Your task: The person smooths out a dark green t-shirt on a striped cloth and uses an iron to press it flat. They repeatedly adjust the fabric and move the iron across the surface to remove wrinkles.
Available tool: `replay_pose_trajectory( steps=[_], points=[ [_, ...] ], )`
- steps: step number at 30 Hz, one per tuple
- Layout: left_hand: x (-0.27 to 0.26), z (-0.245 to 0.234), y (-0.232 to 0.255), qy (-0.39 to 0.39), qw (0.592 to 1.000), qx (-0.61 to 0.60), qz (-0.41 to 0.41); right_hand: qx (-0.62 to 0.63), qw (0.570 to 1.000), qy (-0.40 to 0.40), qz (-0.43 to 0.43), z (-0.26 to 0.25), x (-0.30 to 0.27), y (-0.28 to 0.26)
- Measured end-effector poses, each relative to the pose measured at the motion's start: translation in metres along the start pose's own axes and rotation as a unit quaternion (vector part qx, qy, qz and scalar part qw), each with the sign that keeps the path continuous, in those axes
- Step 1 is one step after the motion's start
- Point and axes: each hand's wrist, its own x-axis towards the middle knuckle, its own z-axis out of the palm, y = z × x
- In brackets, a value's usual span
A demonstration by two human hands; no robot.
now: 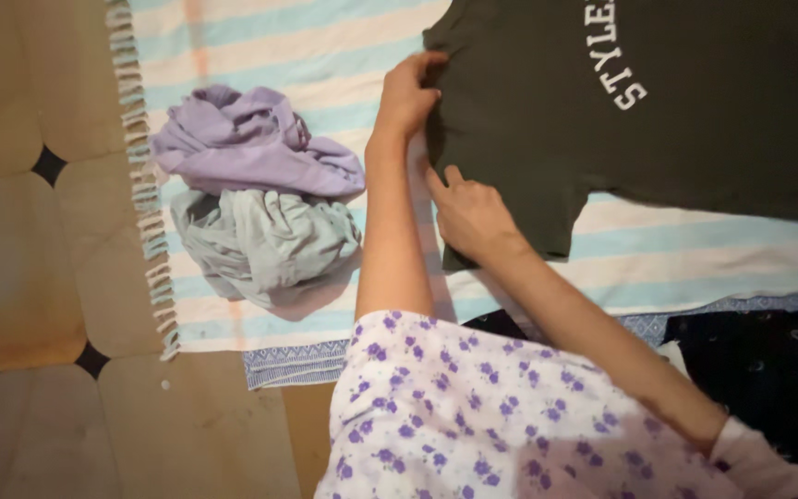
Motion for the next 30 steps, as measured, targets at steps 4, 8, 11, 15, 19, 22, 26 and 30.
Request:
replay_pose_trajectory(
  steps=[4,8,11,15,19,22,26,30],
  points=[
    [0.002,0.008,-0.012,0.031,0.995,0.043,0.08,0.074,0.996,-0.031,-0.038,-0.004,-0.003,0.013],
    [0.008,0.014,-0.022,0.023,0.992,0.056,0.11,0.141,0.989,-0.035,-0.042,-0.01,-0.01,0.011],
    [0.011,0.018,-0.022,0.022,0.99,0.086,0.114,0.191,0.981,-0.024,-0.037,-0.009,-0.012,0.012],
    [0.006,0.011,-0.009,0.004,0.991,0.111,0.075,0.26,0.964,-0.025,-0.04,-0.011,-0.015,0.017],
    [0.001,0.001,0.018,0.0,0.991,0.12,0.059,0.308,0.948,-0.069,-0.046,-0.02,-0.015,0.019],
    [-0.001,-0.007,0.047,0.001,0.987,0.162,-0.009,0.38,0.918,-0.106,-0.023,-0.018,-0.017,0.021],
    [0.012,0.004,0.072,0.038,0.921,0.378,-0.086,0.6,0.778,-0.186,0.008,0.003,-0.024,0.034],
    [0.031,0.034,0.077,0.05,0.872,0.487,0.003,0.684,0.718,-0.028,0.123,0.014,-0.03,0.06]
  ],
)
